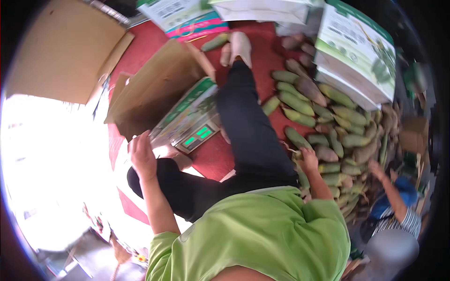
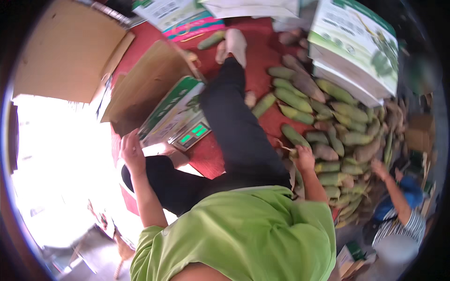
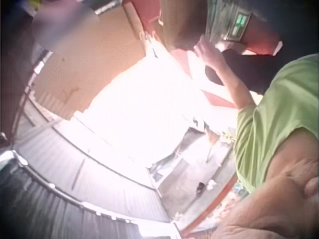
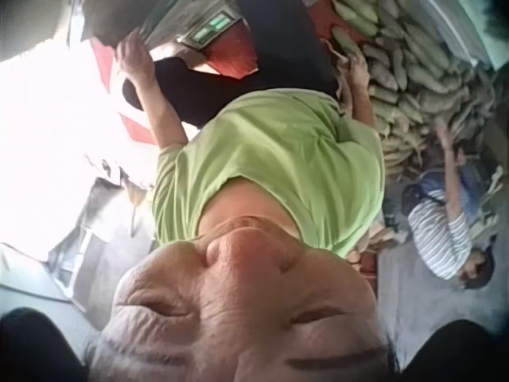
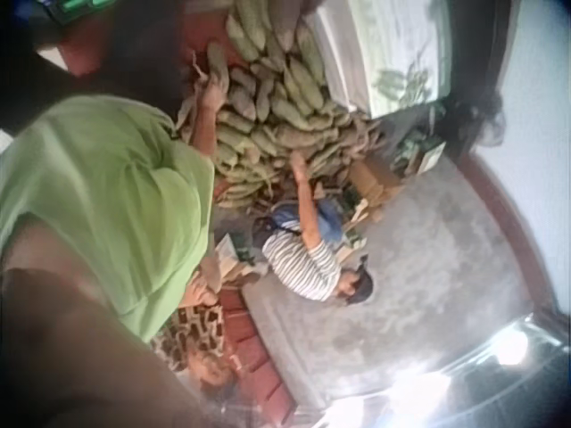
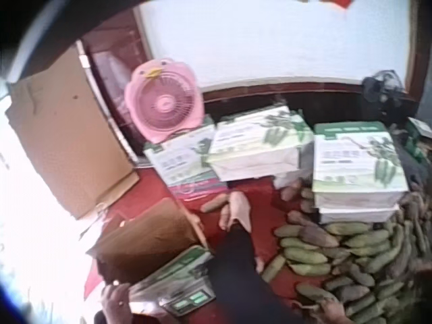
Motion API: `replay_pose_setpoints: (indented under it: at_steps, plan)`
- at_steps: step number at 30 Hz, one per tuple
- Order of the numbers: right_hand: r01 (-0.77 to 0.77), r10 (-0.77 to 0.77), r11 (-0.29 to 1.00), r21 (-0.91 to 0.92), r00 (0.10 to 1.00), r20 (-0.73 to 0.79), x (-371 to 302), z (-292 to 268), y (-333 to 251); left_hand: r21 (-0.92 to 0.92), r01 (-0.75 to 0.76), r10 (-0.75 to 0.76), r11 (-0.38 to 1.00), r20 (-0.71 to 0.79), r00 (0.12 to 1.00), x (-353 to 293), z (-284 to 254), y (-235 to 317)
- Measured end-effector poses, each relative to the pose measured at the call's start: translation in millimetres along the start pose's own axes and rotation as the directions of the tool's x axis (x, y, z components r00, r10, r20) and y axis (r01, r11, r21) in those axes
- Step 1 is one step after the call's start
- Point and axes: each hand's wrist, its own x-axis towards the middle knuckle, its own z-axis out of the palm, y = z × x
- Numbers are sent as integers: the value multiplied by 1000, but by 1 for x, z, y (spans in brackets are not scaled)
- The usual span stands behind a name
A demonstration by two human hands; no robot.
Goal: Sorting and packing long green vegetables into cardboard boxes on a scale.
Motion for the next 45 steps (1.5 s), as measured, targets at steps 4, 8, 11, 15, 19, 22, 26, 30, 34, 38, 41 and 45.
replay_pose_setpoints:
  at_steps: [4,8,11,15,19,22,26,30,34,38,41,45]
  plan:
    - [-30,104,936,349,976,-193,29,-25,18,-13,-20,20,1000,31,999,3,-12,9]
    - [307,-17,839,450,840,-542,75,-110,-44,27,-79,77,997,44,996,-2,-15,2]
    - [389,68,626,675,836,-545,82,-200,-136,54,-96,93,994,46,995,-2,-19,5]
    - [618,-71,427,660,751,-657,84,-274,-233,42,-101,99,994,44,994,1,-23,7]
    - [684,-357,182,707,716,-600,94,-294,-332,-3,-108,108,994,15,994,5,-21,4]
    - [553,-512,149,820,753,-414,108,-265,-407,1,-77,77,997,11,997,5,-19,2]
    - [657,-580,416,628,724,-374,139,-200,-469,-17,-76,77,997,21,997,8,-21,3]
    - [60,-424,574,816,875,234,141,-181,-508,5,-46,46,999,21,999,4,-19,2]
    - [530,-554,814,239,831,44,159,-196,-482,-9,-55,56,998,17,998,5,-17,2]
    - [611,-600,598,519,770,-216,135,-245,-423,-2,-44,44,999,8,999,10,-11,2]
    - [589,-475,407,698,789,-390,139,-244,-362,-7,-2,2,1000,38,999,6,-12,2]
    - [410,-203,456,790,912,-356,137,-221,-268,-10,23,-22,1000,37,999,5,-9,1]
